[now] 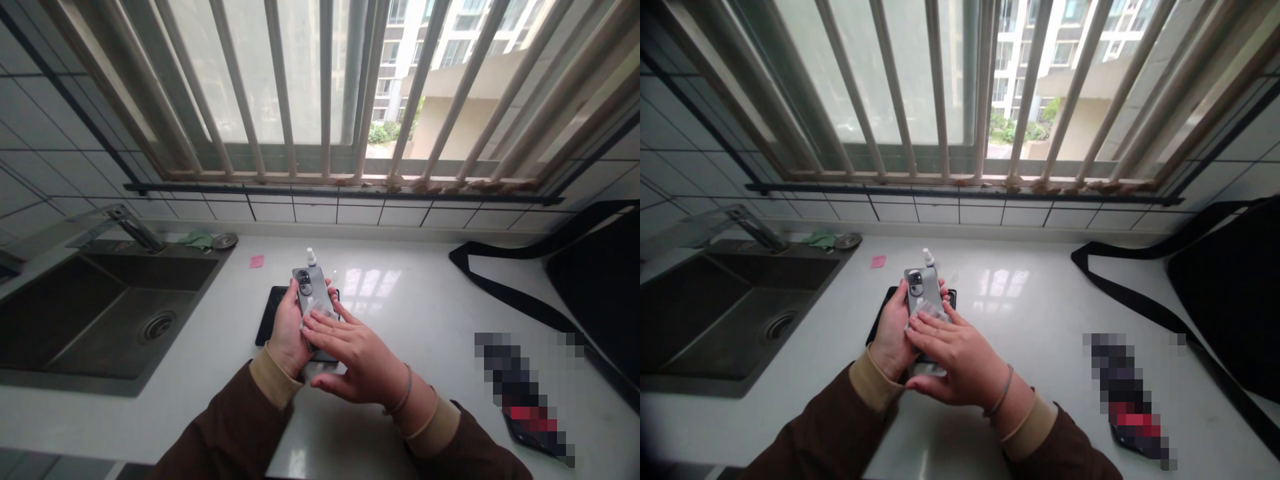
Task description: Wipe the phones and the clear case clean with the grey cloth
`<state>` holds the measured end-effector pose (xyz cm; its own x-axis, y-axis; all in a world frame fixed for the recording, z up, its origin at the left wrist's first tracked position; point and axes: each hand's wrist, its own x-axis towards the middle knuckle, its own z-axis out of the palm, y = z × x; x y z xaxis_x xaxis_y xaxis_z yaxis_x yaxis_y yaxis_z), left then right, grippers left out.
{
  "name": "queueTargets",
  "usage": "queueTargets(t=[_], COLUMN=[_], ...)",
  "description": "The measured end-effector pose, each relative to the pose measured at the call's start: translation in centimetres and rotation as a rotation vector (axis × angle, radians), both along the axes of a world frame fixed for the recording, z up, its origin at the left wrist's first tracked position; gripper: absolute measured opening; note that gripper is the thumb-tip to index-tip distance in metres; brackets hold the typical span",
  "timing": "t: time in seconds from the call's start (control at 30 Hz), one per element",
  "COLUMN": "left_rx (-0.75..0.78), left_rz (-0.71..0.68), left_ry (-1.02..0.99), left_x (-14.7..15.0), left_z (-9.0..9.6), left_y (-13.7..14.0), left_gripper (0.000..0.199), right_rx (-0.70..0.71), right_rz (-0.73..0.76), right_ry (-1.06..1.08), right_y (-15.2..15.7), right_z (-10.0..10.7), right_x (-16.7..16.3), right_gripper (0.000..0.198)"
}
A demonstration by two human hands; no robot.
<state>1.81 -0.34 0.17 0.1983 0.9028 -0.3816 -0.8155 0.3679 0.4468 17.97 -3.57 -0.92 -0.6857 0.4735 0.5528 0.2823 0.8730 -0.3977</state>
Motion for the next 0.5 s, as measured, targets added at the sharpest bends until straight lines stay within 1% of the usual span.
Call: queueTargets(t=[0.13, 0.23, 0.37, 0.5], left_rx=[-0.02, -0.019, -0.022, -0.014], left_rz=[-0.043, -0.082, -0.096, -0.072], left_ry=[-0.032, -0.021, 0.03, 0.114], left_x=[0.5, 1.0, 1.5, 1.8], left_z=[0.3, 0.8, 1.4, 1.0], left_y=[-0.5, -0.9, -1.2, -1.2], left_gripper=[0.055, 0.055, 0.055, 0.052], right_rx=[-0.017, -0.008, 0.035, 0.066], right_rz=[-0.063, -0.126, -0.185, -0.226], right_ry=[-0.091, -0.147, -0.158, -0.133], right_y=[0.1, 0.2, 0.4, 0.7], right_z=[0.2, 0.2, -0.2, -0.6], right_x=[-0.1, 0.0, 0.0, 0.0], right_gripper=[0.085, 0.088, 0.081, 0.074])
